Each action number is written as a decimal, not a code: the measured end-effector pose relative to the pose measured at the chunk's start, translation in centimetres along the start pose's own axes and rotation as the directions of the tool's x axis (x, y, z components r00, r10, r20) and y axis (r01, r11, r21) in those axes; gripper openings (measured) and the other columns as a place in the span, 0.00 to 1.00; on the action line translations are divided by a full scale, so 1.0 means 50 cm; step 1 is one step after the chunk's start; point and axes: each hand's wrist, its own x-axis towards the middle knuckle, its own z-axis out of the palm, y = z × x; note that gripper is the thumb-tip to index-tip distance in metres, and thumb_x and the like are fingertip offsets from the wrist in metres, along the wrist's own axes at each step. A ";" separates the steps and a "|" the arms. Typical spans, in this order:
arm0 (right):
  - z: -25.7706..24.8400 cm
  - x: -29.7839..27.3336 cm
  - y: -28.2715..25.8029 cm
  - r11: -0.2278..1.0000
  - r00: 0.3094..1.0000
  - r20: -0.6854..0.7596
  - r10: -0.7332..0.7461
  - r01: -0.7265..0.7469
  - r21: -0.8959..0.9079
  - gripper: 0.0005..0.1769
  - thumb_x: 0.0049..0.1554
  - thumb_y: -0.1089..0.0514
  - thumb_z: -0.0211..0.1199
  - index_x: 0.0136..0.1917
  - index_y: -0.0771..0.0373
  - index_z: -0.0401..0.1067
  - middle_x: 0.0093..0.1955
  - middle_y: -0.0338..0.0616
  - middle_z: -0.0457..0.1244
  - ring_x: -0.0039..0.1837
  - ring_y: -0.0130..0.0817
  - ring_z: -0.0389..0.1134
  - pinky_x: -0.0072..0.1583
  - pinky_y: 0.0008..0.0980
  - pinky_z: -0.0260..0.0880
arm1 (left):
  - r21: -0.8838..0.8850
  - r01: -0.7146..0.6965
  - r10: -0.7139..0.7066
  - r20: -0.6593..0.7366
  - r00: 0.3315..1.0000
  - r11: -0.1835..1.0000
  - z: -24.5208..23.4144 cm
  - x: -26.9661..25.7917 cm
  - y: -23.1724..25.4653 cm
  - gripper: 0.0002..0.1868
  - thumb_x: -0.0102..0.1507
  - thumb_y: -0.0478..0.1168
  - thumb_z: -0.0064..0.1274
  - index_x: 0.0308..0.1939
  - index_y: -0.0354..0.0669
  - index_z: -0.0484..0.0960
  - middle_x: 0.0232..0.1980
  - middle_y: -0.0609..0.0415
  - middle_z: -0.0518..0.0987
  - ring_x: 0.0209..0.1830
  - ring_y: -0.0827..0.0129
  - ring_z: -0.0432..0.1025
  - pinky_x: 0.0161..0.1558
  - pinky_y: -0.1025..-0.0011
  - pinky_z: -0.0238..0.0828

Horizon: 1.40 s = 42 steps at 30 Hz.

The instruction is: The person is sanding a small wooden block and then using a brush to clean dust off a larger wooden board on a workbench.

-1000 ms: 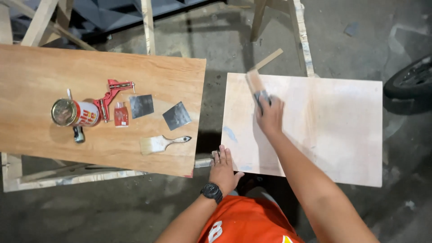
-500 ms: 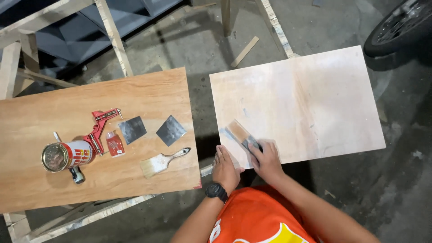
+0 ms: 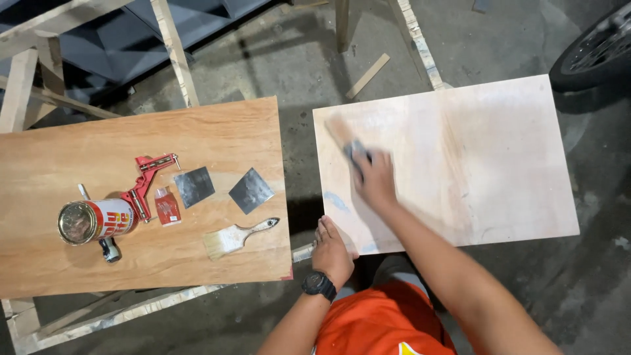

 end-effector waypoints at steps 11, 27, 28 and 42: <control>0.007 -0.044 -0.003 0.988 0.988 0.028 -0.153 0.153 0.014 0.19 0.55 0.59 0.72 0.61 0.53 0.80 0.56 0.52 0.64 0.60 0.55 0.65 0.60 0.53 0.67 | 0.041 0.012 -0.013 0.030 0.999 0.999 -0.023 -0.007 0.016 0.71 0.66 0.55 0.68 0.85 0.20 0.27 0.86 0.17 0.44 0.84 0.34 0.57 0.79 0.50 0.60; -0.071 -0.215 -0.039 0.977 0.983 0.028 -0.180 0.176 0.119 0.22 0.57 0.63 0.68 0.65 0.54 0.78 0.57 0.55 0.63 0.60 0.60 0.66 0.59 0.53 0.68 | -0.003 0.046 -0.046 0.091 0.995 0.999 -0.033 -0.011 0.030 0.72 0.66 0.56 0.66 0.85 0.20 0.23 0.85 0.21 0.49 0.88 0.33 0.47 0.81 0.49 0.55; -0.068 -0.223 -0.037 0.981 0.985 0.040 -0.169 0.164 0.103 0.22 0.57 0.62 0.68 0.65 0.52 0.77 0.57 0.52 0.63 0.60 0.57 0.65 0.59 0.51 0.68 | -0.012 0.047 -0.046 0.085 0.995 0.999 -0.036 -0.011 0.030 0.72 0.67 0.55 0.66 0.85 0.21 0.22 0.85 0.21 0.49 0.88 0.34 0.47 0.81 0.49 0.56; 0.038 0.144 -0.058 0.991 0.985 0.119 0.124 -0.129 0.035 0.21 0.60 0.60 0.70 0.67 0.52 0.77 0.62 0.49 0.61 0.68 0.51 0.61 0.65 0.49 0.67 | 0.011 0.040 -0.041 0.071 0.997 0.999 -0.044 -0.010 0.033 0.71 0.67 0.53 0.67 0.84 0.20 0.24 0.83 0.20 0.52 0.86 0.33 0.52 0.77 0.51 0.64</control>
